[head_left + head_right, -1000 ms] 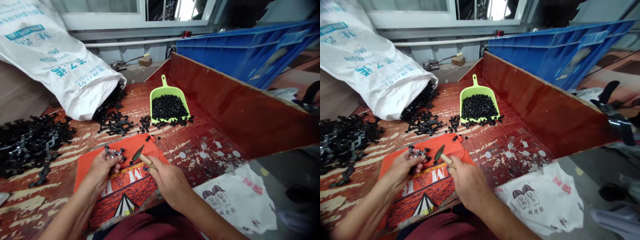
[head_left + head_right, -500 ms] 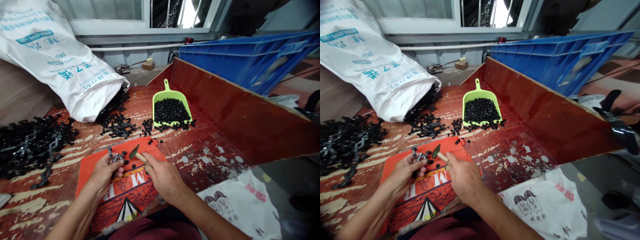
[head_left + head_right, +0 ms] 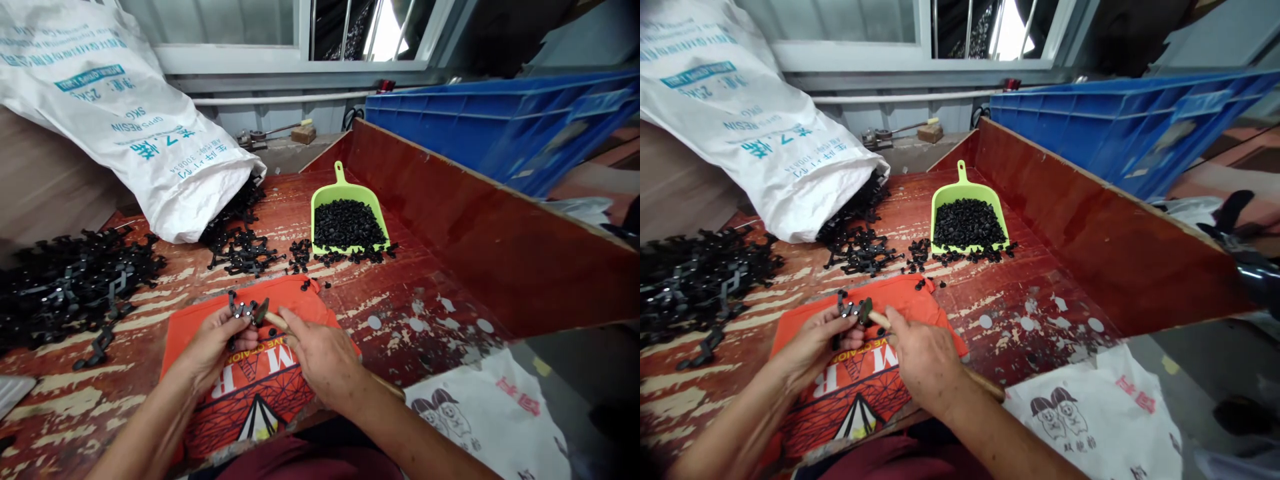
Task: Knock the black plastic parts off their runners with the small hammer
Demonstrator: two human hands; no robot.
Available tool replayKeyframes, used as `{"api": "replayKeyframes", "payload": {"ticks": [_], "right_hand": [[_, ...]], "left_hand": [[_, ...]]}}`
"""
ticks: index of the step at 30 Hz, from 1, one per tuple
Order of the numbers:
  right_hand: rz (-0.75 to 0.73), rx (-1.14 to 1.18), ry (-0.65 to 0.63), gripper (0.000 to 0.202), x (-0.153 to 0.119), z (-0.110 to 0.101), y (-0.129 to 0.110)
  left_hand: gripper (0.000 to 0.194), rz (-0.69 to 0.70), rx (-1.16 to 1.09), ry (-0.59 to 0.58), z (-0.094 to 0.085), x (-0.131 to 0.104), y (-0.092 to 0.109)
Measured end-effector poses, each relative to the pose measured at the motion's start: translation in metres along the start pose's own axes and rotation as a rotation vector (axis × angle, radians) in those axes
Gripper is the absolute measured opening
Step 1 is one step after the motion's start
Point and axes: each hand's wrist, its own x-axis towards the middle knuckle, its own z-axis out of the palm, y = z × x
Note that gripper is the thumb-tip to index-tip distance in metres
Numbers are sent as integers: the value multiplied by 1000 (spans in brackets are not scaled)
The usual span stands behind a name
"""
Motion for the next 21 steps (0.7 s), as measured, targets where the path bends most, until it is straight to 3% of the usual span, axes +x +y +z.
{"api": "replayKeyframes", "payload": {"ticks": [8, 15, 21], "right_hand": [[6, 23, -5, 48, 0, -5, 2], [-36, 82, 89, 50, -4, -10, 2], [-11, -53, -51, 51, -2, -12, -8]], "left_hand": [[5, -12, 63, 9, -1, 3, 0], [15, 23, 65, 53, 3, 1, 1], [27, 74, 63, 30, 4, 0, 2]]}}
